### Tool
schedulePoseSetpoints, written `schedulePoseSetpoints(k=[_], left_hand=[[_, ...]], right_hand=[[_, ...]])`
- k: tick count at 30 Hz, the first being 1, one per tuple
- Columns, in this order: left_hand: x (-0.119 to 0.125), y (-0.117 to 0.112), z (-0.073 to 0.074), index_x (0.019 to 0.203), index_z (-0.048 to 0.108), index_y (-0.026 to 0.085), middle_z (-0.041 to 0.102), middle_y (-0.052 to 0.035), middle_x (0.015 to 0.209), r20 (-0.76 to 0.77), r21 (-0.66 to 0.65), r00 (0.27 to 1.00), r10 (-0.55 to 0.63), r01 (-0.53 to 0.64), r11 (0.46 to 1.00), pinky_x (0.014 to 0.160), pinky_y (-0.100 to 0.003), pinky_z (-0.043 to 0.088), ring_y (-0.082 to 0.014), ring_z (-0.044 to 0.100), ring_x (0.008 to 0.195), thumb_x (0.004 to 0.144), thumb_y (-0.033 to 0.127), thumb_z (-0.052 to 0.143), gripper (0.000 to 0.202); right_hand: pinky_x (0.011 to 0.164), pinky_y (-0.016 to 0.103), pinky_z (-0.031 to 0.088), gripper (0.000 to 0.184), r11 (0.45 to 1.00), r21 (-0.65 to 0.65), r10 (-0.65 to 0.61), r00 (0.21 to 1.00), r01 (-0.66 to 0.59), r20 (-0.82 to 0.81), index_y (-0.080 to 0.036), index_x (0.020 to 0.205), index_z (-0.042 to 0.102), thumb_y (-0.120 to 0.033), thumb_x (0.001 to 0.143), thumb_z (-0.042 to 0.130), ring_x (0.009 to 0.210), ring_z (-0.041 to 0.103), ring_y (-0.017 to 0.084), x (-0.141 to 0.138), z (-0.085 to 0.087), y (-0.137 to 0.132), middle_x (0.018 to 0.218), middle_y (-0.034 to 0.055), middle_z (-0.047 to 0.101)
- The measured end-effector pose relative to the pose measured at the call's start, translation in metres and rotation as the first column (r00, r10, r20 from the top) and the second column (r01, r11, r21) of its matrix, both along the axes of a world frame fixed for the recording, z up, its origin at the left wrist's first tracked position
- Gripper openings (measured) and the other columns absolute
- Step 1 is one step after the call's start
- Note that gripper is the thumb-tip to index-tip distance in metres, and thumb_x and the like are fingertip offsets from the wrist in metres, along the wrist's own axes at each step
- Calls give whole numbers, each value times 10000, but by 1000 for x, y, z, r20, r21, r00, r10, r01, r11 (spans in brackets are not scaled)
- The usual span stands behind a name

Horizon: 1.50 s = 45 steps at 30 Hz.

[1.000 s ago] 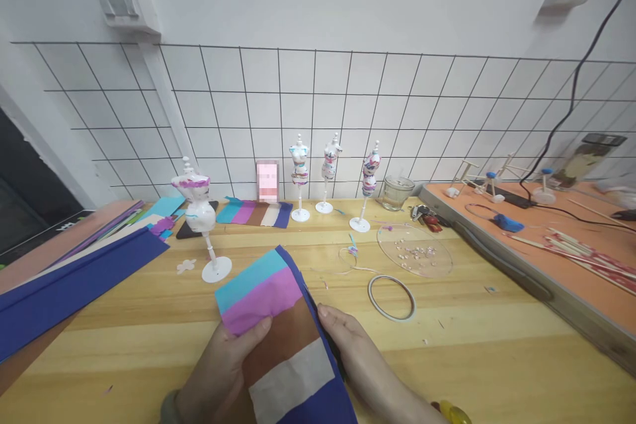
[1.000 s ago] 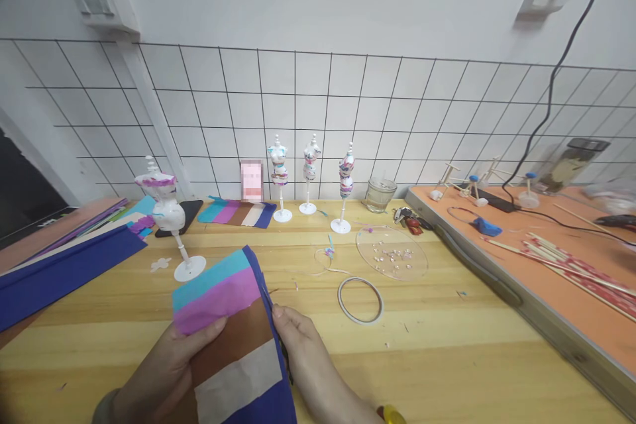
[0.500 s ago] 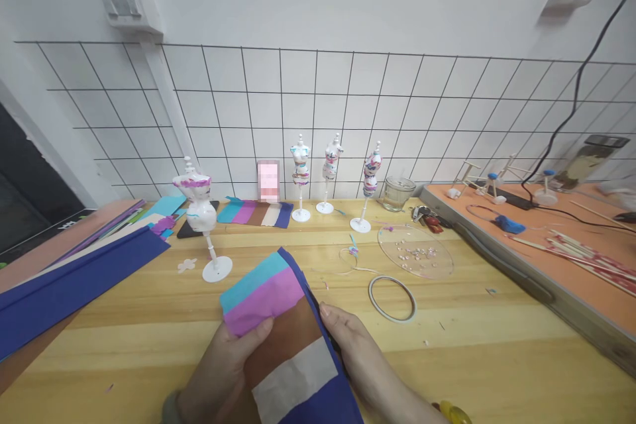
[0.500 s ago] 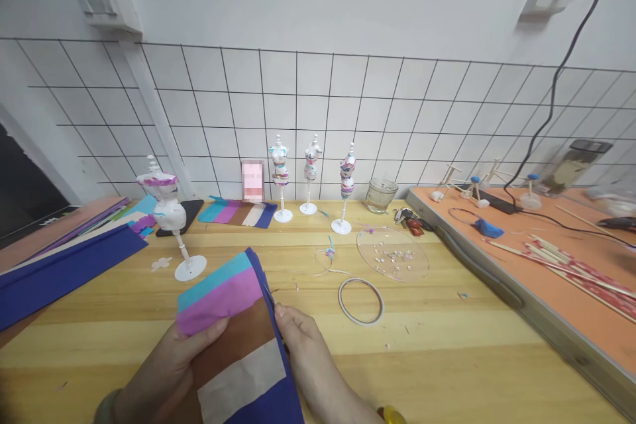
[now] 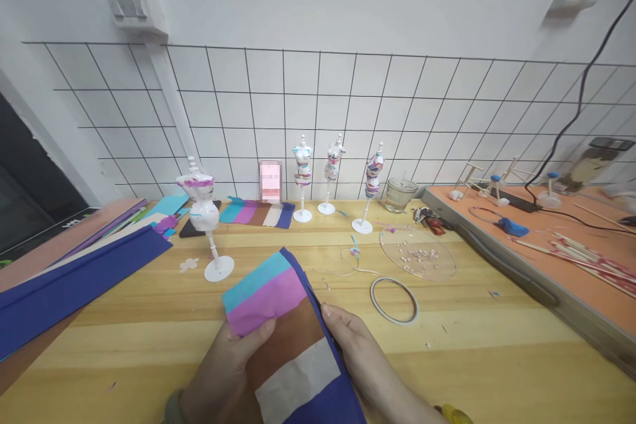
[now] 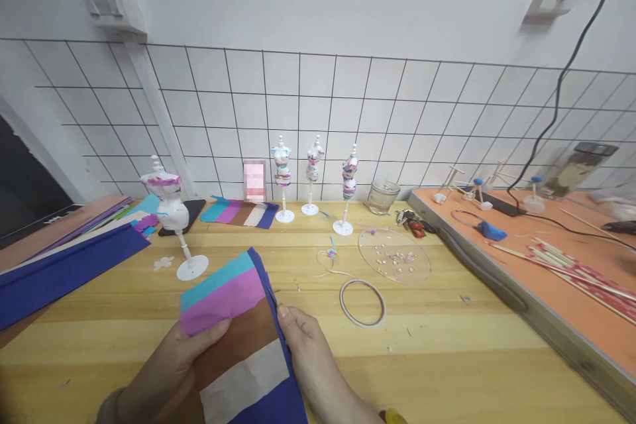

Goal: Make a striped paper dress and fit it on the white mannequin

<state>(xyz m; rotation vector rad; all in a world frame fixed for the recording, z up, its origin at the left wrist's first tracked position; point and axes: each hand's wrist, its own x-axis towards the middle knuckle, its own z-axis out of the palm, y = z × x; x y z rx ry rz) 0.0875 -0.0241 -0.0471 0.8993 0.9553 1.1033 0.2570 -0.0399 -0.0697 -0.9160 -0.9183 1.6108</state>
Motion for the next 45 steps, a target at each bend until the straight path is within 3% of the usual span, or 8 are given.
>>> schedulePoseSetpoints(k=[6,14,20,24,29,34,38,45], left_hand=[[2,0,-1,1105,628,239,652,-36,1155,5,-9,999,32,-32,999,1029,-410,371,-281,517,1155,658,316,723,463],[-3,1,1,1184,565,289,623,4,1204,18,36,998,-64,63,997,1035,-346,367,-227,469,1206,755,316,648,438],[0,0,-1,1144,605,231,662,-48,1141,-12,34,999,34,-33,999,1007,-395,394,-282,529,1140,636,332,747,537],[4,-1,-1,1073,651,228,686,-54,1094,-8,44,998,69,-68,997,973,-405,423,-294,559,1098,598,345,762,502],[5,-2,0,1051,660,217,695,-55,1072,-7,32,999,31,-31,999,965,-406,429,-287,575,1076,620,329,750,455],[4,-2,0,1037,667,209,692,-59,1079,-14,28,1000,3,-3,1000,975,-418,421,-303,561,1093,616,315,754,443],[3,-2,-2,1038,667,203,680,-66,1103,-7,34,997,-78,78,996,988,-426,406,-301,559,1097,644,310,738,414],[7,-5,0,1075,655,215,689,-72,1083,24,12,998,-63,63,998,973,-441,415,-312,577,1069,618,315,758,479]], right_hand=[[599,289,422,477,999,-24,-28,1000,28,2,-146,757,672,-610,725,567,568,576,170,0,-6,1,612,28,655],[591,278,408,444,999,-17,-32,999,32,-25,-149,713,666,-587,718,595,535,543,154,-1,-3,1,586,17,636],[635,272,413,337,1000,14,18,994,-17,-111,-159,864,695,-456,832,540,612,573,156,-1,6,-4,730,43,673],[564,234,397,309,999,-22,25,993,-28,-116,-168,873,689,-424,859,517,540,515,112,0,6,-5,687,21,646],[418,173,274,327,999,-37,2,997,-5,-76,-154,747,669,-432,850,530,428,387,61,0,5,-3,548,-28,550],[562,234,383,315,998,45,37,994,-32,-108,-154,832,688,-406,872,504,523,485,109,0,8,-4,625,3,614],[600,263,408,309,999,29,28,992,-25,-125,-161,875,692,-407,870,505,551,539,136,1,10,-5,680,21,658],[733,329,452,358,999,24,27,990,-24,-137,-165,924,696,-468,835,527,738,634,215,0,13,-5,819,64,705]])
